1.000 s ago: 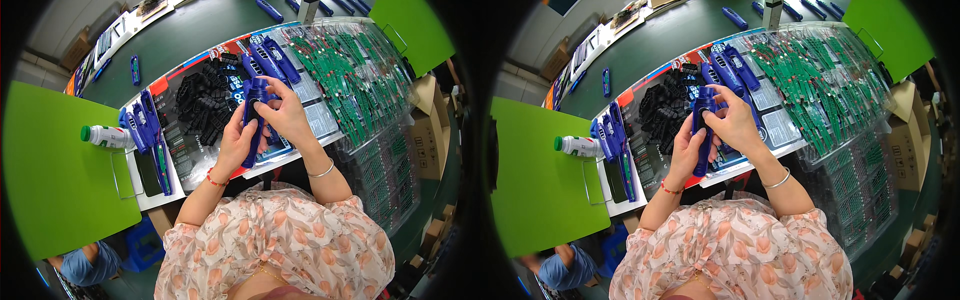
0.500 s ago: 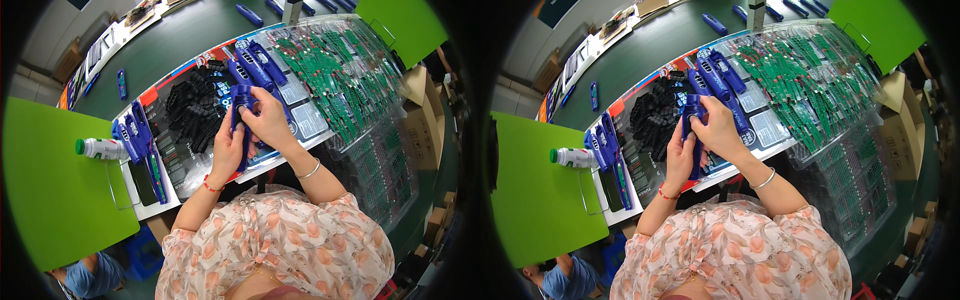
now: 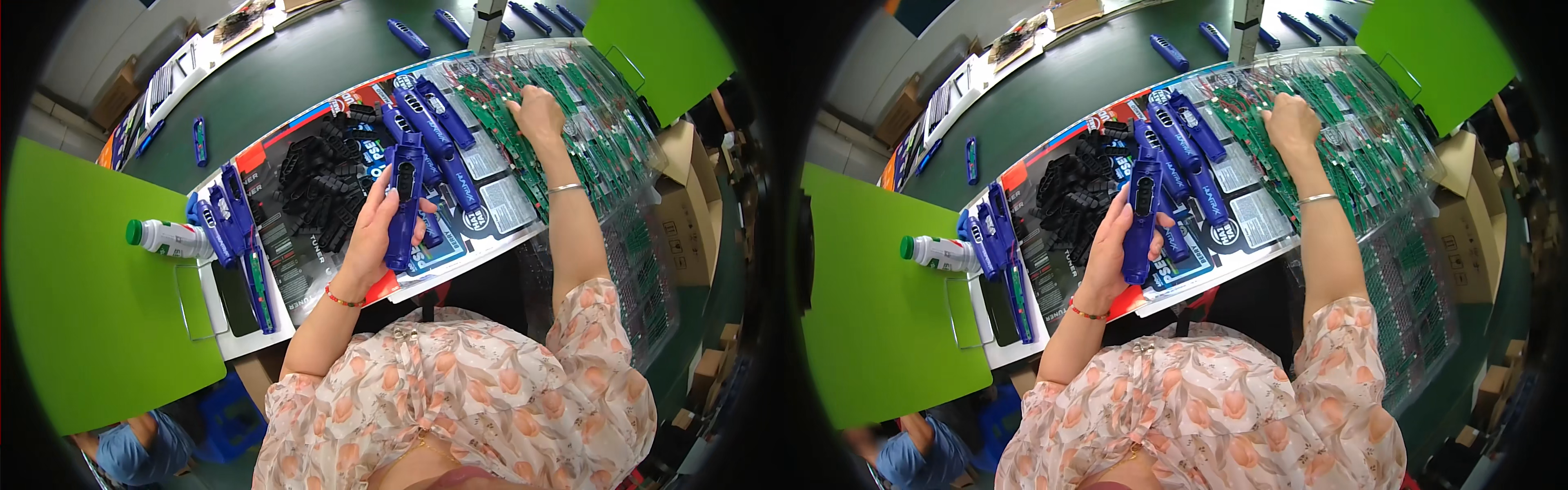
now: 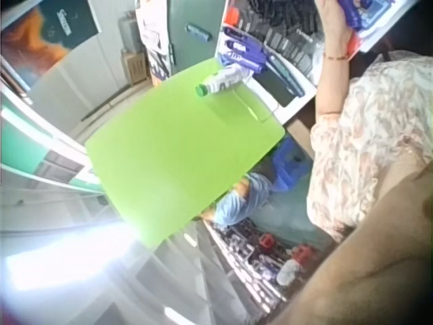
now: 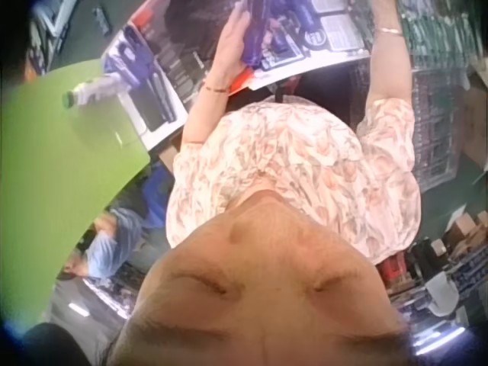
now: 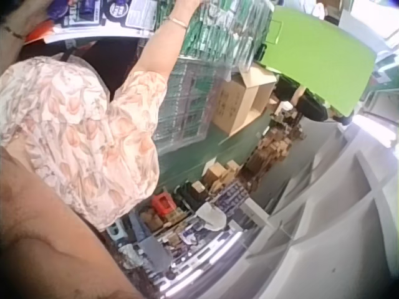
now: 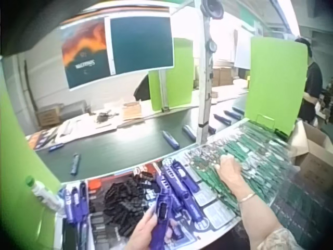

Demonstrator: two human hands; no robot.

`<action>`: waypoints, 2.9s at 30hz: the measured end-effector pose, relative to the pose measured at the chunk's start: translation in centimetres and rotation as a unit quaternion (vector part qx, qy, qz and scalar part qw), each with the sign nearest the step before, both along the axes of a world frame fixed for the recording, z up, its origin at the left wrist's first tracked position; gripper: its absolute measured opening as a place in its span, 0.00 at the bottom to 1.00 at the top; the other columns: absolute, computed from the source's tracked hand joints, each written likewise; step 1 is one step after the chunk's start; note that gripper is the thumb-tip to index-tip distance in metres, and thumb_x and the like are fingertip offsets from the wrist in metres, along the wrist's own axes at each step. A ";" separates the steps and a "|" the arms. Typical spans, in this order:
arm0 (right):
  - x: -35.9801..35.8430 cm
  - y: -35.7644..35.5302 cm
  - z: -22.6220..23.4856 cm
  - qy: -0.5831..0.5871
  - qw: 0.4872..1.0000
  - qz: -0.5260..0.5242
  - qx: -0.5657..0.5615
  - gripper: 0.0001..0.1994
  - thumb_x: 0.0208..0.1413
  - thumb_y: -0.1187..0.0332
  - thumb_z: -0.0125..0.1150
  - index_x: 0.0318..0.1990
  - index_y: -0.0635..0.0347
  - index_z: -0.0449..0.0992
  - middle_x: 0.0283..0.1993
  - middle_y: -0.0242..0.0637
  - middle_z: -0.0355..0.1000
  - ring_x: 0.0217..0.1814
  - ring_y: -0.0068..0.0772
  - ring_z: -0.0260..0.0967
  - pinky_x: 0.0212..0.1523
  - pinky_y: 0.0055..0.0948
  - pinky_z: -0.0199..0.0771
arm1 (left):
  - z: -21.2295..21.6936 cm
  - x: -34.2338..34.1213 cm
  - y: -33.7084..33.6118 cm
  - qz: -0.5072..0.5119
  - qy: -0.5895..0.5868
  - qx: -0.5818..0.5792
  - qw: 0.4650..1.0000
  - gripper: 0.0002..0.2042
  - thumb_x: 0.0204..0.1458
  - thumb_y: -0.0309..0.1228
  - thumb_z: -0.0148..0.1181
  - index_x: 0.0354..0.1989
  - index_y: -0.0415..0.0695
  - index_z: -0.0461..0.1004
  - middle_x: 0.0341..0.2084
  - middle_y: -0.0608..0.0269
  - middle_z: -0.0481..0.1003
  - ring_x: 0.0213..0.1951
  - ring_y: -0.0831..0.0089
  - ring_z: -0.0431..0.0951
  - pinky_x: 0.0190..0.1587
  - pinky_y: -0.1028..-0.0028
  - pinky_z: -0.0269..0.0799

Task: Manual assembly of plastic casings and internal components for electronic devices on a production line.

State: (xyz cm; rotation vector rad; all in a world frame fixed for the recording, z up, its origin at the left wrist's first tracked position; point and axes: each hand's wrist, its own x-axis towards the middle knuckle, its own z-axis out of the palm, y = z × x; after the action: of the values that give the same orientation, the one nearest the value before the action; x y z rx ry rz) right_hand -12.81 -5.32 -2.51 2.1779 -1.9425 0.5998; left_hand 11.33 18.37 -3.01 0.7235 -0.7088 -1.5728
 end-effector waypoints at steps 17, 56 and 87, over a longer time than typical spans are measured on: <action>-0.6 1.8 6.0 0.034 0.996 -0.059 -0.062 0.15 0.52 0.71 0.58 0.49 0.55 0.77 0.39 0.49 0.78 0.39 0.51 0.78 0.41 0.47 0.78 | -1.4 1.6 0.3 0.048 0.077 0.023 0.996 0.26 0.67 0.35 0.39 0.71 0.46 0.46 0.39 0.48 0.73 0.33 0.68 0.76 0.35 0.74 0.76; 12.0 17.2 3.0 -0.553 0.727 0.336 0.228 0.11 0.52 0.78 0.64 0.44 0.64 0.77 0.33 0.30 0.70 0.30 0.16 0.69 0.25 0.16 0.72 | -1.2 2.5 1.2 0.074 0.000 0.000 0.997 0.23 0.65 0.33 0.46 0.68 0.44 0.58 0.41 0.52 0.77 0.31 0.73 0.77 0.33 0.76 0.75; 14.4 13.8 1.9 -0.536 0.756 0.264 0.268 0.38 0.47 0.75 0.67 0.67 0.57 0.56 0.45 0.39 0.66 0.31 0.24 0.73 0.32 0.22 0.73 | 1.7 9.2 -5.1 0.138 -0.277 0.020 0.951 0.25 0.59 0.23 0.54 0.66 0.42 0.60 0.31 0.56 0.79 0.25 0.79 0.76 0.27 0.80 0.73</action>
State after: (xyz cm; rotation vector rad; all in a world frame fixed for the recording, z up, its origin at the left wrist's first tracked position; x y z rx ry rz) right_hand 1.58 8.50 -0.64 3.2166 -2.0038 1.9711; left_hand 20.57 13.29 -1.28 1.2629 -0.9357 -1.1312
